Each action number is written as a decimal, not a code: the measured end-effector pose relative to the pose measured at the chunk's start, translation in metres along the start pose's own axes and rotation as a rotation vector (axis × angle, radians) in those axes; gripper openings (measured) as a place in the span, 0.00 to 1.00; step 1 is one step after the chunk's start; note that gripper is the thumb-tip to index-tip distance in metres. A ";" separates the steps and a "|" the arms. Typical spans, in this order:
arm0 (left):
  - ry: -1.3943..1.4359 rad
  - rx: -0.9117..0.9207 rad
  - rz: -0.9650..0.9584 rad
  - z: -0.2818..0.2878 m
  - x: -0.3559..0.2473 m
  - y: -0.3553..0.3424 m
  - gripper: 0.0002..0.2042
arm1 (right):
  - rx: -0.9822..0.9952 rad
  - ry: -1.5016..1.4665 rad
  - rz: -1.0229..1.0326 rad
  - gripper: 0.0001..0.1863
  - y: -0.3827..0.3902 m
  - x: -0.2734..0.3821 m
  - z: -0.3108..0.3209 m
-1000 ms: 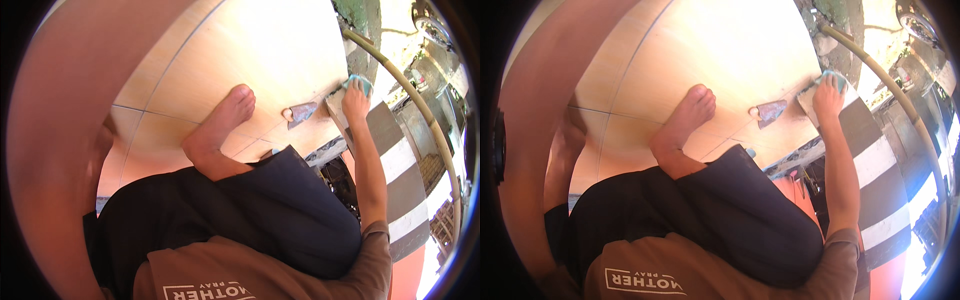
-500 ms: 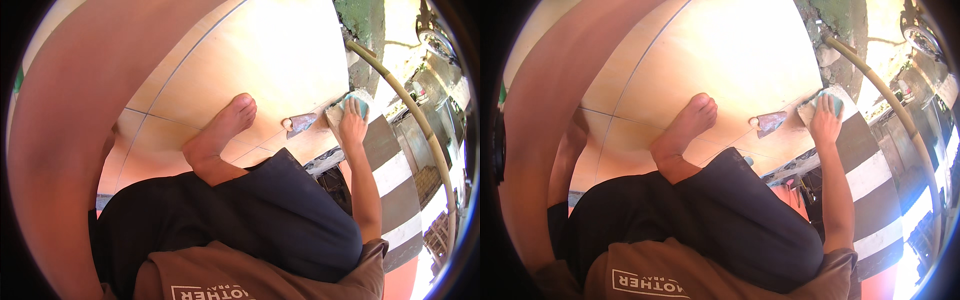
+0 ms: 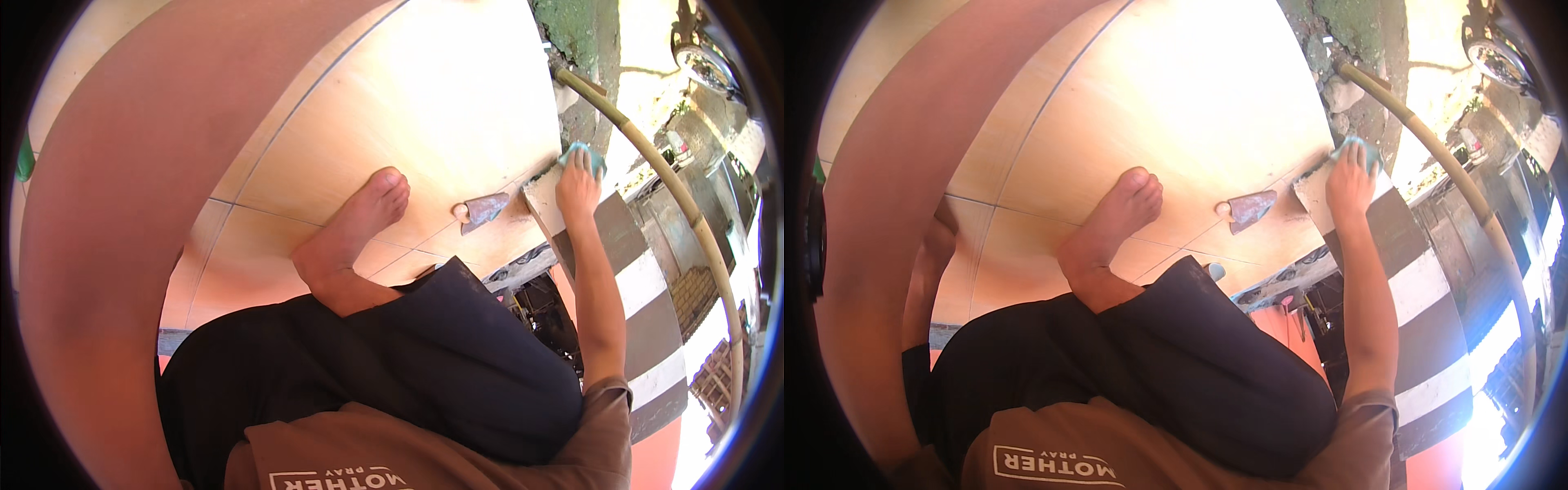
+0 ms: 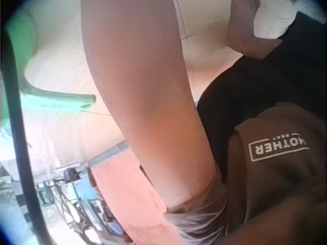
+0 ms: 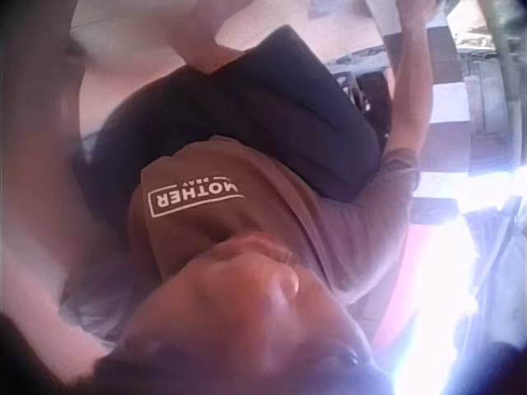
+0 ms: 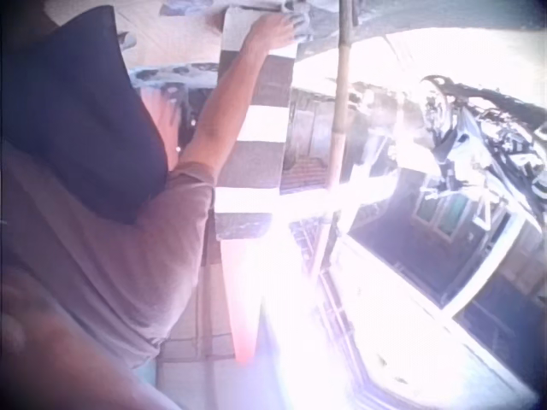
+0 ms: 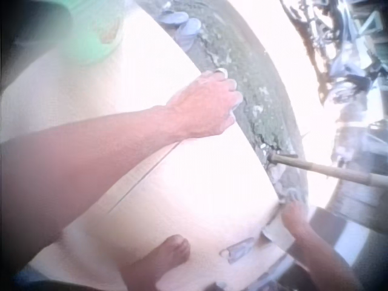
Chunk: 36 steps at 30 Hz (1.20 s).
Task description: The person sits on a tiled floor and uses a cloth to wipe the edges and corners of a striped concrete stair. The person repeatedly scrubs the same areas along the stair's edge.
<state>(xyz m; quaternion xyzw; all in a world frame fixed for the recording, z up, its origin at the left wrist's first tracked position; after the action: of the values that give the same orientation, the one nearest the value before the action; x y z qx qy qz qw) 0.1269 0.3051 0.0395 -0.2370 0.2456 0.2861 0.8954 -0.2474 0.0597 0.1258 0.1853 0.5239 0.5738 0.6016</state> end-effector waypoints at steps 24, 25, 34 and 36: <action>0.038 -0.010 0.044 0.001 -0.013 0.005 0.08 | 0.123 -0.001 0.267 0.26 0.016 -0.023 0.035; 0.044 -0.039 0.044 0.001 -0.015 0.006 0.08 | 0.100 0.008 0.284 0.26 0.004 -0.029 0.039; 0.122 0.032 0.062 0.001 -0.010 0.009 0.10 | 0.212 -0.020 0.333 0.25 0.022 -0.046 0.043; 0.099 0.009 0.052 0.003 -0.011 0.010 0.10 | 0.210 0.031 0.371 0.25 -0.003 -0.047 0.044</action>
<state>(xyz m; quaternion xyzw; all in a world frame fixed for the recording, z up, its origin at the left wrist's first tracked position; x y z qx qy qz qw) 0.1140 0.3093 0.0450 -0.2404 0.2970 0.2961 0.8754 -0.1988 0.0341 0.1602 0.3314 0.5468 0.6199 0.4548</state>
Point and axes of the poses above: each hand's wrist, its own y-axis away from the middle knuckle, its own z-axis out of the back of the hand, x = y × z, the point moved 3 cm from there along -y, towards the middle knuckle, and after that the axes turned 13 degrees about z, right-handed, at the moved point
